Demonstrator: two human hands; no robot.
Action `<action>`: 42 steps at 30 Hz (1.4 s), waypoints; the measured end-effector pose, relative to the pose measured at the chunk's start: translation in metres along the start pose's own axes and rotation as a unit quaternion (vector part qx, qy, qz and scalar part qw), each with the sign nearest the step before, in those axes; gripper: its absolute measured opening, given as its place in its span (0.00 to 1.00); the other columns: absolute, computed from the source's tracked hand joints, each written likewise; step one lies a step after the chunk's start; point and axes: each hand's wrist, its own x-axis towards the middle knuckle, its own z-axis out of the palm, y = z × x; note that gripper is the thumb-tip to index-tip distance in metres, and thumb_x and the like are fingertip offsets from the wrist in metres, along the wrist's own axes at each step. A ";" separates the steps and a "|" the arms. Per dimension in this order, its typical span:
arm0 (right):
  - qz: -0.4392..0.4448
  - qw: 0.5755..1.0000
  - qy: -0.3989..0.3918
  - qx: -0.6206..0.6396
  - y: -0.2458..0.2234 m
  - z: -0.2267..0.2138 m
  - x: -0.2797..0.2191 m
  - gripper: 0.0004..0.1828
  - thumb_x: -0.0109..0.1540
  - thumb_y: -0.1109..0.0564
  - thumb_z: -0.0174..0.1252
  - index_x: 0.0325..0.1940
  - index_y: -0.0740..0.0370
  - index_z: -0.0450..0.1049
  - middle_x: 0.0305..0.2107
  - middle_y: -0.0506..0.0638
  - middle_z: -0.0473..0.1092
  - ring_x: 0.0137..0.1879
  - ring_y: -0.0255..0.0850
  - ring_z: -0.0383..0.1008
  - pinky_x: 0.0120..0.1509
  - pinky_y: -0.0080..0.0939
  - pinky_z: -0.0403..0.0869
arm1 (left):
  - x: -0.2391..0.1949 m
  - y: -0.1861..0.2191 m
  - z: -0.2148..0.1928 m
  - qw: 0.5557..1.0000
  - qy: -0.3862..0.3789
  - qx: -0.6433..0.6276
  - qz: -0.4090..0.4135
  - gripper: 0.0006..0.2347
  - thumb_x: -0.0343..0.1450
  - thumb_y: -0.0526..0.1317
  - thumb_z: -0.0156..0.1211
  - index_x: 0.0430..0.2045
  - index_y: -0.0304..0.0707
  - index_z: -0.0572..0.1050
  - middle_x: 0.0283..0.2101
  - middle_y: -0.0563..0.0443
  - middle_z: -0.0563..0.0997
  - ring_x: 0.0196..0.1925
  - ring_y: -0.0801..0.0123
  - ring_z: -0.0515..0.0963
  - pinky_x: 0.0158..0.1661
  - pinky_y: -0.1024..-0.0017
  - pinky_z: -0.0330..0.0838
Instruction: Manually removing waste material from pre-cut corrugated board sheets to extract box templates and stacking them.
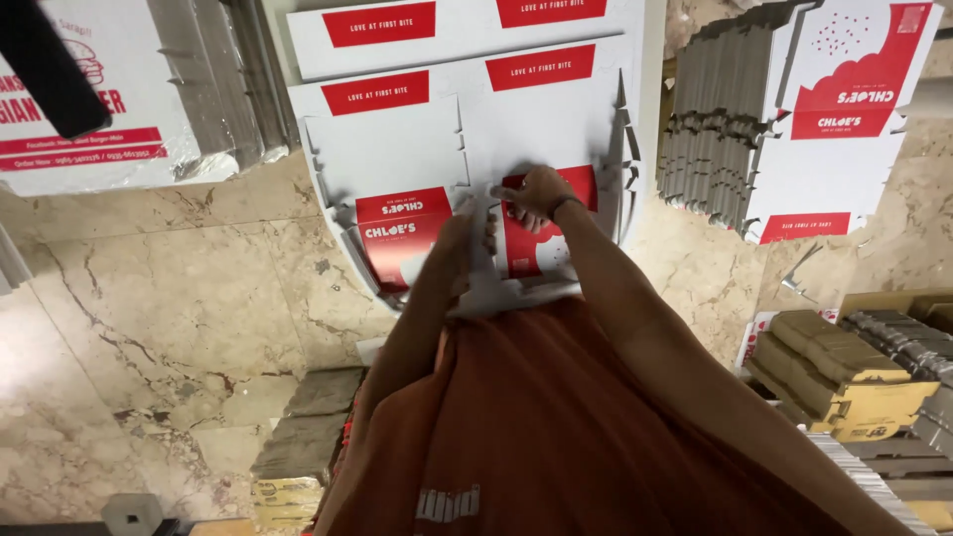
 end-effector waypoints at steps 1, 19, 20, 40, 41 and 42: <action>0.003 1.000 -0.002 0.002 0.003 0.004 0.003 0.28 0.63 0.35 0.61 0.35 0.66 0.80 0.30 0.61 0.78 0.40 0.55 0.82 0.43 0.51 0.83 | -0.007 -0.001 -0.002 1.000 0.002 0.000 -0.004 0.19 0.77 0.53 0.44 0.40 0.33 0.70 0.28 0.52 0.71 0.24 0.64 0.74 0.30 0.67 0.73; -0.045 0.993 0.021 -0.107 0.190 0.112 0.217 0.28 0.66 0.44 0.56 0.62 0.67 0.72 0.56 0.66 0.73 0.65 0.61 0.72 0.66 0.61 0.73 | -0.191 0.059 0.197 0.880 0.213 0.342 0.254 0.22 0.71 0.46 0.52 0.18 0.19 0.78 0.16 0.36 0.70 0.21 0.57 0.71 0.28 0.58 0.68; -0.034 0.995 0.010 -0.089 0.186 0.116 0.187 0.26 0.65 0.45 0.56 0.60 0.67 0.73 0.53 0.65 0.73 0.62 0.60 0.73 0.64 0.61 0.74 | -0.201 0.058 0.207 0.875 0.182 0.354 0.277 0.19 0.71 0.44 0.51 0.18 0.24 0.79 0.16 0.40 0.71 0.21 0.61 0.73 0.26 0.62 0.68; -0.028 0.988 -0.032 -0.148 0.159 0.115 0.011 0.34 0.64 0.32 0.52 0.63 0.56 0.76 0.53 0.57 0.78 0.64 0.56 0.74 0.72 0.55 0.69 | -0.105 -0.039 -0.128 0.400 -0.064 0.889 0.216 0.07 0.75 0.44 0.51 0.46 0.59 0.67 0.41 0.51 0.81 0.47 0.54 0.84 0.47 0.54 0.78; -0.045 0.992 0.087 -0.080 0.164 0.118 -0.002 0.32 0.65 0.25 0.48 0.46 0.54 0.77 0.37 0.52 0.78 0.53 0.51 0.78 0.62 0.51 0.73 | -0.100 -0.038 -0.142 0.391 -0.058 0.899 0.188 0.09 0.71 0.52 0.53 0.41 0.59 0.71 0.40 0.56 0.82 0.48 0.59 0.84 0.46 0.56 0.78; -0.063 0.977 0.205 -0.013 0.169 0.121 -0.015 0.38 0.67 0.19 0.45 0.29 0.51 0.78 0.22 0.47 0.78 0.41 0.46 0.82 0.53 0.47 0.76 | -0.093 -0.037 -0.156 0.383 -0.052 0.908 0.160 0.13 0.68 0.59 0.56 0.36 0.59 0.76 0.40 0.60 0.84 0.48 0.64 0.84 0.45 0.57 0.79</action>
